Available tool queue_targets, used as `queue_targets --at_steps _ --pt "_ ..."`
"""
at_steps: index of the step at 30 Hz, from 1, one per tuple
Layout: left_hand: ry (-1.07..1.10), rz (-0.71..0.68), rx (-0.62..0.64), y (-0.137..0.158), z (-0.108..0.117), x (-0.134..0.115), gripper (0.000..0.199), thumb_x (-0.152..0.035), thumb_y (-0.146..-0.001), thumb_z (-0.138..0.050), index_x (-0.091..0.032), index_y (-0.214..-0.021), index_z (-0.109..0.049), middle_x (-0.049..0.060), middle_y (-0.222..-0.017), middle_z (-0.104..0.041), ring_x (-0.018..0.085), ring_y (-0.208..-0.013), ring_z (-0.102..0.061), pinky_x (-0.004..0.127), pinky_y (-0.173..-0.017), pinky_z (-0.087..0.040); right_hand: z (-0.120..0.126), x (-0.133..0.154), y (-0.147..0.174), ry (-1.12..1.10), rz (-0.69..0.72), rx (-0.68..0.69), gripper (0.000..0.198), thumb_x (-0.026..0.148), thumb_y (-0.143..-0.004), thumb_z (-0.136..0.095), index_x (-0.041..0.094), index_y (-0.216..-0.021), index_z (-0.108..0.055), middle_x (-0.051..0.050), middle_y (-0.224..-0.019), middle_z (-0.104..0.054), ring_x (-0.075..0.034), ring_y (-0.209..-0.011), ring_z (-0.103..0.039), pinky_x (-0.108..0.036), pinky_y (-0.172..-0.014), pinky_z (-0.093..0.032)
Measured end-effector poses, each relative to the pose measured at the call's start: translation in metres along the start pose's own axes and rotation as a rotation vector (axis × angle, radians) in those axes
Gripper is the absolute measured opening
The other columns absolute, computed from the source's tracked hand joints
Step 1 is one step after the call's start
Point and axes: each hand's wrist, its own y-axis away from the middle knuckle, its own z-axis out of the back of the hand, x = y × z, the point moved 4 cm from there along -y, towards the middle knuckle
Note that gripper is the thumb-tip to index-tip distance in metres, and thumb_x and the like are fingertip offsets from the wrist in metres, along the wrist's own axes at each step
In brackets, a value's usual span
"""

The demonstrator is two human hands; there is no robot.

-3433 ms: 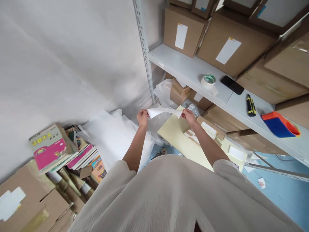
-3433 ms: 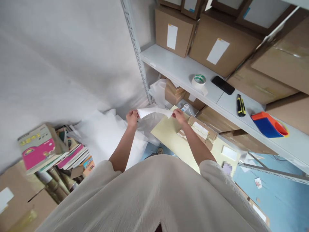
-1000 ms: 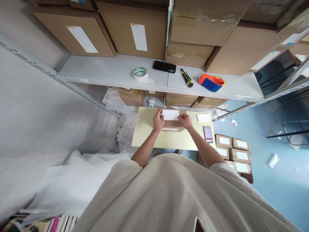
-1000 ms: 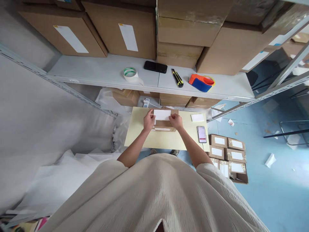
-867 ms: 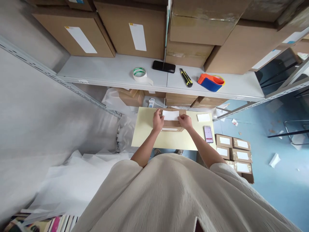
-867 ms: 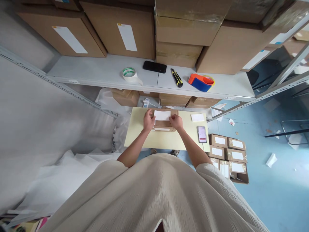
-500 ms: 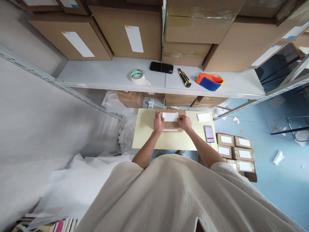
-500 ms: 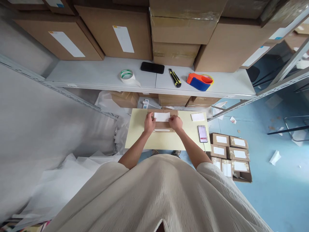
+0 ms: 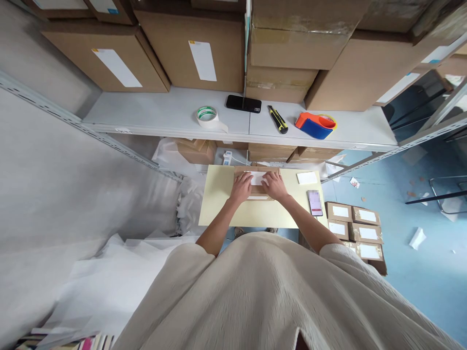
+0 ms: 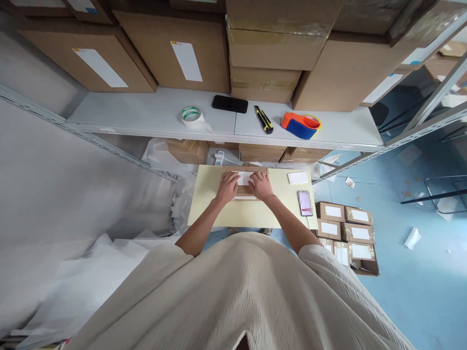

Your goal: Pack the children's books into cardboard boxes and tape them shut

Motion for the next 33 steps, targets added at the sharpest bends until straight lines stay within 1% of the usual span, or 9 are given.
queue_targets --at_steps 2,5,12,19,22,25,27,30,33 --pt "-0.024 -0.073 0.082 0.003 -0.003 0.002 0.059 -0.032 -0.112 -0.049 -0.023 -0.17 -0.06 0.014 -0.181 -0.053 0.036 -0.173 -0.039 0.059 -0.142 -0.026 -0.007 0.005 0.003 0.009 0.109 0.077 0.058 0.048 -0.117 -0.045 0.02 -0.166 -0.063 -0.02 -0.178 -0.054 -0.04 -0.164 -0.046 -0.062 -0.133 -0.036" --pt "-0.099 -0.128 0.198 0.007 -0.007 0.008 0.079 -0.054 -0.11 -0.058 -0.021 -0.181 -0.046 0.016 -0.189 -0.039 0.039 -0.179 -0.027 0.063 -0.146 -0.012 -0.019 0.004 0.008 0.058 0.162 0.188 0.074 0.058 -0.118 -0.041 0.021 -0.182 -0.043 -0.016 -0.191 -0.033 -0.039 -0.178 -0.026 -0.063 -0.141 -0.023" --pt "-0.186 -0.181 0.234 0.012 -0.006 0.022 0.093 -0.066 -0.103 -0.068 -0.024 -0.183 -0.044 0.017 -0.19 -0.035 0.044 -0.18 -0.024 0.07 -0.145 0.0 -0.025 -0.004 0.016 0.116 0.205 0.231 0.083 0.061 -0.115 -0.048 0.021 -0.186 -0.034 -0.016 -0.193 -0.024 -0.04 -0.181 -0.019 -0.066 -0.145 -0.013" --pt "-0.189 -0.07 0.174 0.033 0.01 0.039 0.093 -0.065 -0.105 -0.063 -0.021 -0.184 -0.041 0.02 -0.193 -0.026 0.046 -0.181 -0.016 0.073 -0.143 -0.002 -0.015 -0.035 0.042 0.139 -0.022 0.185 0.085 0.063 -0.114 -0.045 0.023 -0.187 -0.031 -0.015 -0.196 -0.014 -0.044 -0.182 -0.01 -0.074 -0.142 -0.011" --pt "-0.101 0.089 0.068 0.045 0.015 0.049 0.086 -0.058 -0.108 -0.06 -0.021 -0.183 -0.04 0.022 -0.193 -0.027 0.046 -0.179 -0.023 0.072 -0.141 -0.017 -0.013 -0.055 0.061 0.026 -0.216 0.098 0.086 0.064 -0.113 -0.038 0.022 -0.188 -0.027 -0.019 -0.194 -0.021 -0.046 -0.178 -0.024 -0.072 -0.139 -0.025" --pt "0.064 0.205 -0.075 0.058 0.015 0.059 0.075 -0.048 -0.11 -0.058 -0.02 -0.178 -0.044 0.026 -0.182 -0.045 0.044 -0.171 -0.041 0.065 -0.135 -0.037 -0.016 -0.068 0.075 -0.235 -0.444 0.019 0.086 0.06 -0.111 -0.035 0.015 -0.184 -0.035 -0.027 -0.181 -0.046 -0.044 -0.158 -0.057 -0.061 -0.125 -0.049" --pt "0.169 0.23 -0.151 0.064 0.013 0.062 0.068 -0.042 -0.109 -0.06 -0.019 -0.173 -0.05 0.026 -0.168 -0.06 0.041 -0.16 -0.054 0.061 -0.131 -0.044 -0.02 -0.068 0.079 -0.396 -0.512 -0.014 0.08 0.057 -0.108 -0.037 0.012 -0.172 -0.053 -0.028 -0.163 -0.066 -0.04 -0.138 -0.071 -0.052 -0.113 -0.057" --pt "0.269 0.263 -0.203 0.069 0.01 0.063 0.056 -0.032 -0.108 -0.061 -0.021 -0.163 -0.06 0.021 -0.146 -0.071 0.036 -0.137 -0.069 0.056 -0.125 -0.051 -0.022 -0.058 0.079 -0.478 -0.516 -0.033 0.062 0.061 -0.102 -0.043 0.018 -0.132 -0.076 -0.02 -0.127 -0.082 -0.037 -0.111 -0.076 -0.045 -0.095 -0.059" --pt "0.269 0.286 -0.226 0.072 0.011 0.06 0.052 -0.023 -0.107 -0.061 -0.02 -0.159 -0.063 0.02 -0.14 -0.074 0.034 -0.129 -0.072 0.053 -0.122 -0.054 -0.021 -0.048 0.081 -0.48 -0.513 -0.052 0.049 0.071 -0.095 -0.052 0.026 -0.098 -0.071 -0.011 -0.092 -0.08 -0.031 -0.084 -0.07 -0.04 -0.077 -0.054"
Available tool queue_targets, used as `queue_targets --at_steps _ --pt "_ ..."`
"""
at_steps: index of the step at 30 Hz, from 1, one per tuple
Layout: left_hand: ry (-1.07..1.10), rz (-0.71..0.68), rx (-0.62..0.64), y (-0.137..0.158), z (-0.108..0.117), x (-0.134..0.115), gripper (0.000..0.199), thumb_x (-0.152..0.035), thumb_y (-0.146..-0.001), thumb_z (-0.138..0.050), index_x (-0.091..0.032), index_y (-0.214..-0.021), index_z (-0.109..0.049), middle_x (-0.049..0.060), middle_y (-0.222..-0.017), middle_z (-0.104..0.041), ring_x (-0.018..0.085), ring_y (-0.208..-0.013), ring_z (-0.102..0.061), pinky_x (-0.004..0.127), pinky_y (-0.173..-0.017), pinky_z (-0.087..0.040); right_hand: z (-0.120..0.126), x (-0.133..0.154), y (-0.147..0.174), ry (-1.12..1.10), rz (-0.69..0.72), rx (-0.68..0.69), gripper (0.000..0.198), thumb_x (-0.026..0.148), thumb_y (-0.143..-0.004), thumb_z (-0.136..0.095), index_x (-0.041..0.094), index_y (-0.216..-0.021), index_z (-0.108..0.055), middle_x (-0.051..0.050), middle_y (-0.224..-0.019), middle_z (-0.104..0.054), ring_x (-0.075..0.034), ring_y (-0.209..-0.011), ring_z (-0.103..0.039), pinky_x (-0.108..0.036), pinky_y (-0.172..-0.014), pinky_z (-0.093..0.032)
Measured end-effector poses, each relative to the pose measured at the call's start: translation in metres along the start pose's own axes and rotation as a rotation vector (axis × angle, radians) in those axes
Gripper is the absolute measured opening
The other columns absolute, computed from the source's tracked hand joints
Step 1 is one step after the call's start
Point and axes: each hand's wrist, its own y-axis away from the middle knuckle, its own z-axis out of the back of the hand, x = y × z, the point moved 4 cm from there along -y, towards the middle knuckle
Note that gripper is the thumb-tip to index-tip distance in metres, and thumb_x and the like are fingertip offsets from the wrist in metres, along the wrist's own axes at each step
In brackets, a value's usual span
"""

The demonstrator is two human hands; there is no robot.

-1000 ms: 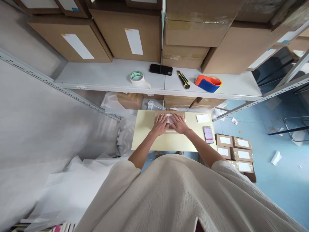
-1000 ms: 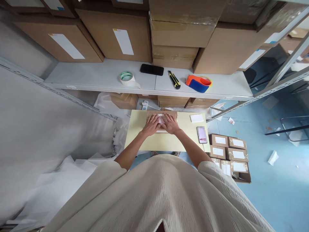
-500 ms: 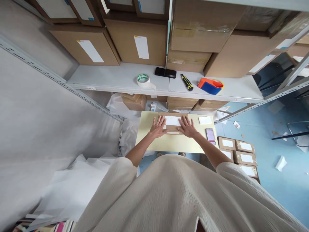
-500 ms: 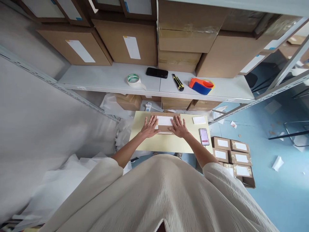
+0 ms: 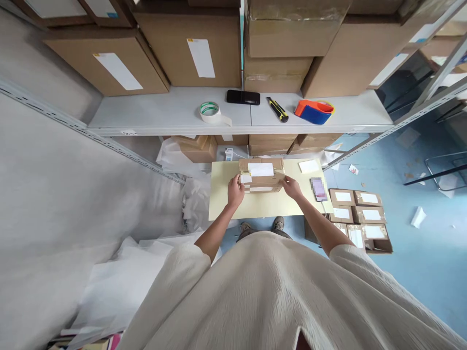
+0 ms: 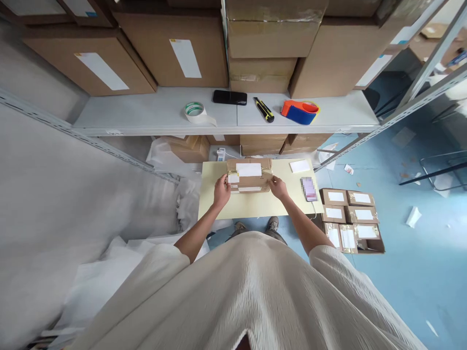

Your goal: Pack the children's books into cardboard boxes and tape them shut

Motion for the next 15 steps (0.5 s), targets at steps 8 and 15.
queue_targets --at_steps 8,15 --pt "-0.014 -0.059 -0.038 0.013 0.003 -0.028 0.055 -0.018 -0.107 -0.06 -0.019 -0.163 -0.059 0.02 -0.145 -0.075 0.035 -0.139 -0.07 0.053 -0.124 -0.053 0.026 0.003 0.031 -0.058 0.068 -0.085 0.051 0.079 -0.092 -0.055 0.029 -0.086 -0.061 -0.011 -0.088 -0.079 -0.032 -0.082 -0.072 -0.038 -0.072 -0.05" --pt "0.04 -0.154 -0.073 0.033 -0.024 -0.088 0.053 -0.025 -0.109 -0.059 -0.021 -0.161 -0.061 0.021 -0.154 -0.07 0.035 -0.147 -0.065 0.054 -0.13 -0.049 0.079 -0.022 0.073 -0.086 0.187 -0.274 0.058 0.078 -0.103 -0.052 0.025 -0.106 -0.073 -0.017 -0.112 -0.081 -0.038 -0.106 -0.077 -0.044 -0.087 -0.06"
